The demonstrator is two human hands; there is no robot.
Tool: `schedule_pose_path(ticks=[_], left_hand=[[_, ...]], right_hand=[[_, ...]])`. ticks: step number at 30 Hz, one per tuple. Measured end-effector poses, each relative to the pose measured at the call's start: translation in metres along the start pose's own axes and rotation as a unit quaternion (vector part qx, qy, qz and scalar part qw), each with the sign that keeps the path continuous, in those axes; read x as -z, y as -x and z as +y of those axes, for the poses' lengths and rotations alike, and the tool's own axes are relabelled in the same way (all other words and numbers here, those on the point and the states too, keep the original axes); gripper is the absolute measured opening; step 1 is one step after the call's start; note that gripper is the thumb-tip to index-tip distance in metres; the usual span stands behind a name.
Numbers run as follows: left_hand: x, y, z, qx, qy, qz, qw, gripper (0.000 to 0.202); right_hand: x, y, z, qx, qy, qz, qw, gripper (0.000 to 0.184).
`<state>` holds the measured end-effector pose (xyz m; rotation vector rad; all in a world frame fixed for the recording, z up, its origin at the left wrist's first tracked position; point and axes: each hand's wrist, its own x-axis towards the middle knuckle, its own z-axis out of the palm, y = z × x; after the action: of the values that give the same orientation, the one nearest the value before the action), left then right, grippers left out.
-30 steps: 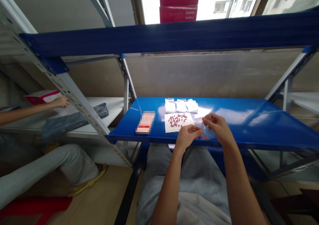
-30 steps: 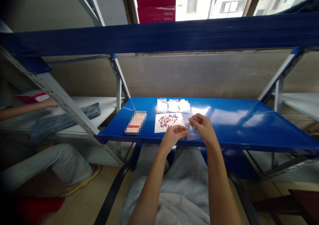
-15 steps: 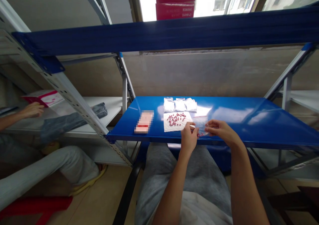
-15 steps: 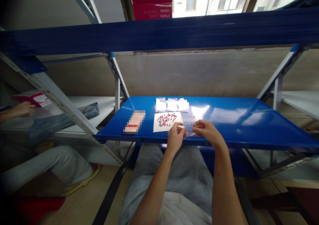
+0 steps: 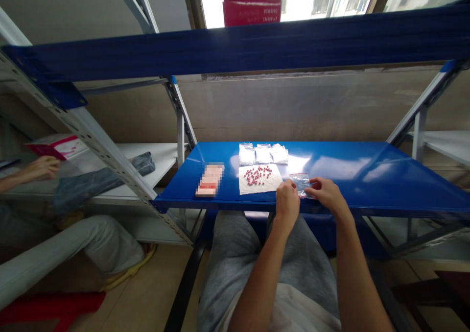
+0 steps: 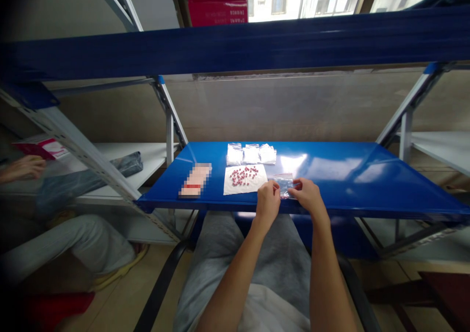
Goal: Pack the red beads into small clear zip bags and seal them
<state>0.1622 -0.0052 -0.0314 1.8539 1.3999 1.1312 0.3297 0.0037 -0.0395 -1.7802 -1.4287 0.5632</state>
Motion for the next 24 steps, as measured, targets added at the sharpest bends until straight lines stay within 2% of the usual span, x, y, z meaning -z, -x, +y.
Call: schedule_pose_path(ticks=[6,14,17,20,24], left_hand=[[-0.003,-0.002,0.001,-0.01,-0.053,-0.003,0.999,0.028],[-0.005,0.003,0.003,-0.019,-0.064,-0.007,0.998,0.034],[0.002,0.006,0.006,-0.032,-0.057,0.013,0.998,0.03],[0.034,0.004,0.007,-0.027,-0.07,0.055,0.996,0.025],[0.112,-0.019,-0.011,0.031,-0.152,0.143,0.978,0.025]], right_hand=[[-0.011,0.002,-0.004,0.056,0.128,0.035,0.99,0.025],[-0.015,0.001,-0.003,0.047,0.171,0.028,0.984,0.047],[-0.015,0.0,-0.004,0.06,0.195,0.036,0.978,0.047],[-0.012,0.002,-0.007,0.063,0.21,0.066,0.973,0.042],[-0.008,0.005,-0.017,0.061,0.196,0.11,0.973,0.036]])
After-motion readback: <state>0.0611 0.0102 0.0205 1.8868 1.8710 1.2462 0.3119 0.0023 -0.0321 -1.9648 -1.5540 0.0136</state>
